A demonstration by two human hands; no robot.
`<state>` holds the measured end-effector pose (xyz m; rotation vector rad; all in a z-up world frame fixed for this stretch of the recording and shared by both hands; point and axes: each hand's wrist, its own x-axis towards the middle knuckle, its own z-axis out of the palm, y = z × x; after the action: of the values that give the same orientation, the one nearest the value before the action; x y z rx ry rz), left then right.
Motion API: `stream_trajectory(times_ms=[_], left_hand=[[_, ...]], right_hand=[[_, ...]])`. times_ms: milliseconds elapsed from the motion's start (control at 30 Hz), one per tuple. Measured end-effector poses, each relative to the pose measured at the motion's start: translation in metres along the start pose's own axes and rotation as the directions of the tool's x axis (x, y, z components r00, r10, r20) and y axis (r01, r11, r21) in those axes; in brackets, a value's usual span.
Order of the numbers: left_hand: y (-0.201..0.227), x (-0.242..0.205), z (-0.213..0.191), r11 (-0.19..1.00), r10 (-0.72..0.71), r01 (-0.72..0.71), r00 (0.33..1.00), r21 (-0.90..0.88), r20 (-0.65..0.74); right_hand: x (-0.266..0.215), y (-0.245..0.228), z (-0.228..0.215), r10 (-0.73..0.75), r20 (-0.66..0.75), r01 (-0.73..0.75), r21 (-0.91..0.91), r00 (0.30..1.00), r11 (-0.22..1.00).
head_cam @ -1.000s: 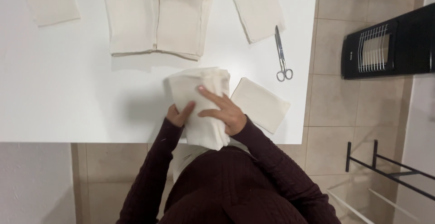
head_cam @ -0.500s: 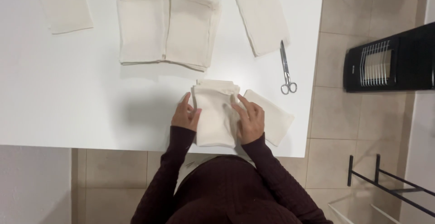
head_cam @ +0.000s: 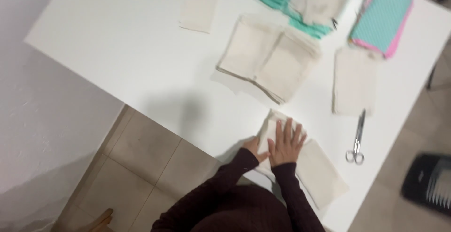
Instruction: Folding white rectangular pieces of fabric and stacking them on a table.
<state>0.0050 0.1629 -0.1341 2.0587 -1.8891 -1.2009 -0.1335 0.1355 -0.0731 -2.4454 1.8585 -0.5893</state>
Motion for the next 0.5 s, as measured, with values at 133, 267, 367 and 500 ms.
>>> stream_trajectory(times_ms=[133, 267, 367, 500], left_hand=[[0.005, -0.007, -0.002, 0.814, -0.03, 0.157, 0.973, -0.559, 0.228], [-0.01, -0.042, -0.09, 0.386, 0.16, 0.211, 0.943, -0.898, 0.291], [-0.078, -0.088, -0.163, 0.343, -0.135, 0.28, 0.959, -0.897, 0.248], [-0.244, -0.133, -0.243, 0.285, 0.121, -0.151, 0.985, -0.947, -0.12]], right_hand=[[-0.002, 0.01, -0.022, 0.063, 0.119, -0.083, 0.171, 0.991, 0.982], [0.035, 0.004, -0.075, 0.149, 0.108, -0.181, 0.436, 0.983, 0.882], [0.035, 0.001, -0.039, 0.004, 0.158, -0.074, 0.44, 0.987, 0.895], [0.048, -0.086, -0.026, -0.31, 0.123, 0.279, 0.219, 0.943, 0.935]])
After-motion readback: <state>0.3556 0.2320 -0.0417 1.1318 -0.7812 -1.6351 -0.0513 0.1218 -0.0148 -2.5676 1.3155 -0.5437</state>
